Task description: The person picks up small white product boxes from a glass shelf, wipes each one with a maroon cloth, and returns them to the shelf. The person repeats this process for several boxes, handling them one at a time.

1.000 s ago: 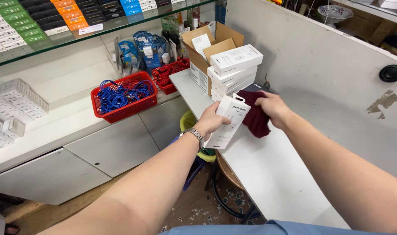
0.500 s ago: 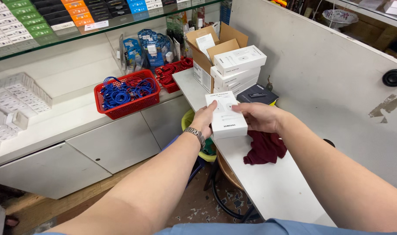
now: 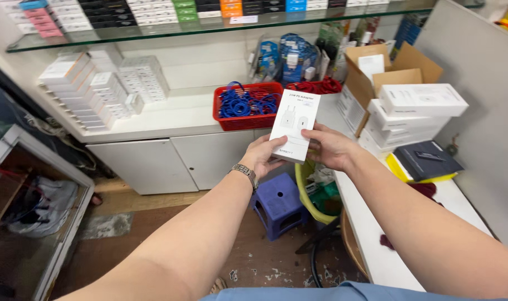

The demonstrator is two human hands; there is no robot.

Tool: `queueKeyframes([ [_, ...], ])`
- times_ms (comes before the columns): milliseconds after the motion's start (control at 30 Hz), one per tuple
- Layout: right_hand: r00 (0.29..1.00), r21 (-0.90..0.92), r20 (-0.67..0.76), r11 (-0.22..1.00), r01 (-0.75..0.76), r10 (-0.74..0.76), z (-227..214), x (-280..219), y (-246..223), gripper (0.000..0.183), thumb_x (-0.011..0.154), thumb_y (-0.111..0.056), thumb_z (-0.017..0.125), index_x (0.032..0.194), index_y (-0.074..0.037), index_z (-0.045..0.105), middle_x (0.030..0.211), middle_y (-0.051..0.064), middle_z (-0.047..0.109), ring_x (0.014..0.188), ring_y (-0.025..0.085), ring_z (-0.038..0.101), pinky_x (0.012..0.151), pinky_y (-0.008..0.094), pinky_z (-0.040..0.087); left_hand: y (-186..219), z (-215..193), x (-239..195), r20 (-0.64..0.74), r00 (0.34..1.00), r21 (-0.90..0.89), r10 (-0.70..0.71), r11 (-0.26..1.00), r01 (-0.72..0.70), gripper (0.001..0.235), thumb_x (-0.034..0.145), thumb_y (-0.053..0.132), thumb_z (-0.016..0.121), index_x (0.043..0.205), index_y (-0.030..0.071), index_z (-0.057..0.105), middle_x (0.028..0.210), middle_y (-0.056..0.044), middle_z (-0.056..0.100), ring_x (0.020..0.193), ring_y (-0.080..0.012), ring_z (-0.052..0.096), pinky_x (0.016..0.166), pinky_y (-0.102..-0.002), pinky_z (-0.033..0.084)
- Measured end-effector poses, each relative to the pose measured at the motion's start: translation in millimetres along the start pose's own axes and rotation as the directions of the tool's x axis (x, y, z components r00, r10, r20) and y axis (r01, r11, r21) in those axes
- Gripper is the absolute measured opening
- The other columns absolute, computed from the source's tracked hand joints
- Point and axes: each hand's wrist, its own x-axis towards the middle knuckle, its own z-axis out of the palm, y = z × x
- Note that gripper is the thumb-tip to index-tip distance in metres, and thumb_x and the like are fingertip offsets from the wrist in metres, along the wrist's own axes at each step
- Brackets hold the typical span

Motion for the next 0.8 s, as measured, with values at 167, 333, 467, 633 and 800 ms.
queueKeyframes([
  [167,0.980,-0.174,0.184,0.984,-0.045,0.078,89,49,-6,0.068,0.089,-0.008,0.057,0.150,-0.030,0.035,0.144,0.001,0.052,0.131,0.024,0.054,0.106,0.054,0.047,27,-93,0,-0.133,0.978,-0.100,0.159,0.980,-0.173,0.070,0.082,0.011,0.075,0.147,0.022,0.051,0.133,-0.008,0.066,0.122,-0.0254,0.063,0.103,-0.051,0.050],
  [333,0.963,-0.171,0.265,0.985,-0.006,0.052,192,109,-12,0.069,0.091,-0.002,0.056,0.152,-0.028,0.036,0.145,0.005,0.052,0.130,0.025,0.055,0.109,0.054,0.046,73,-195,-3,-0.224,0.958,-0.102,0.177,0.974,-0.203,0.072,0.084,0.009,0.075,0.149,0.023,0.048,0.134,-0.009,0.064,0.122,-0.0244,0.062,0.104,-0.048,0.049],
  [467,0.963,-0.220,0.241,0.973,-0.068,0.122,266,161,-11,0.063,0.093,-0.008,0.057,0.149,-0.031,0.040,0.140,0.002,0.055,0.126,0.021,0.057,0.106,0.052,0.047,108,-275,2,-0.258,0.947,-0.108,0.190,0.969,-0.223,0.066,0.086,0.011,0.074,0.147,0.021,0.051,0.132,-0.007,0.064,0.121,-0.0227,0.063,0.102,-0.046,0.055],
  [633,0.955,-0.185,0.212,0.968,-0.168,0.206,350,236,4,0.040,0.097,-0.018,0.060,0.137,-0.018,0.054,0.134,0.003,0.060,0.119,0.023,0.059,0.100,0.045,0.049,139,-374,17,-0.311,0.945,-0.248,0.104,0.951,-0.186,0.052,0.090,0.014,0.071,0.137,-0.001,0.055,0.126,-0.017,0.064,0.114,-0.0291,0.066,0.094,-0.042,0.058],
  [800,0.952,-0.101,0.178,0.967,-0.235,0.250,407,301,26,0.035,0.099,-0.019,0.061,0.131,-0.009,0.056,0.131,0.006,0.059,0.119,0.026,0.057,0.102,0.041,0.051,155,-447,30,-0.376,0.923,-0.360,0.086,0.904,-0.231,0.048,0.091,0.010,0.072,0.127,-0.017,0.055,0.120,-0.023,0.062,0.106,-0.0308,0.070,0.089,-0.035,0.060],
])
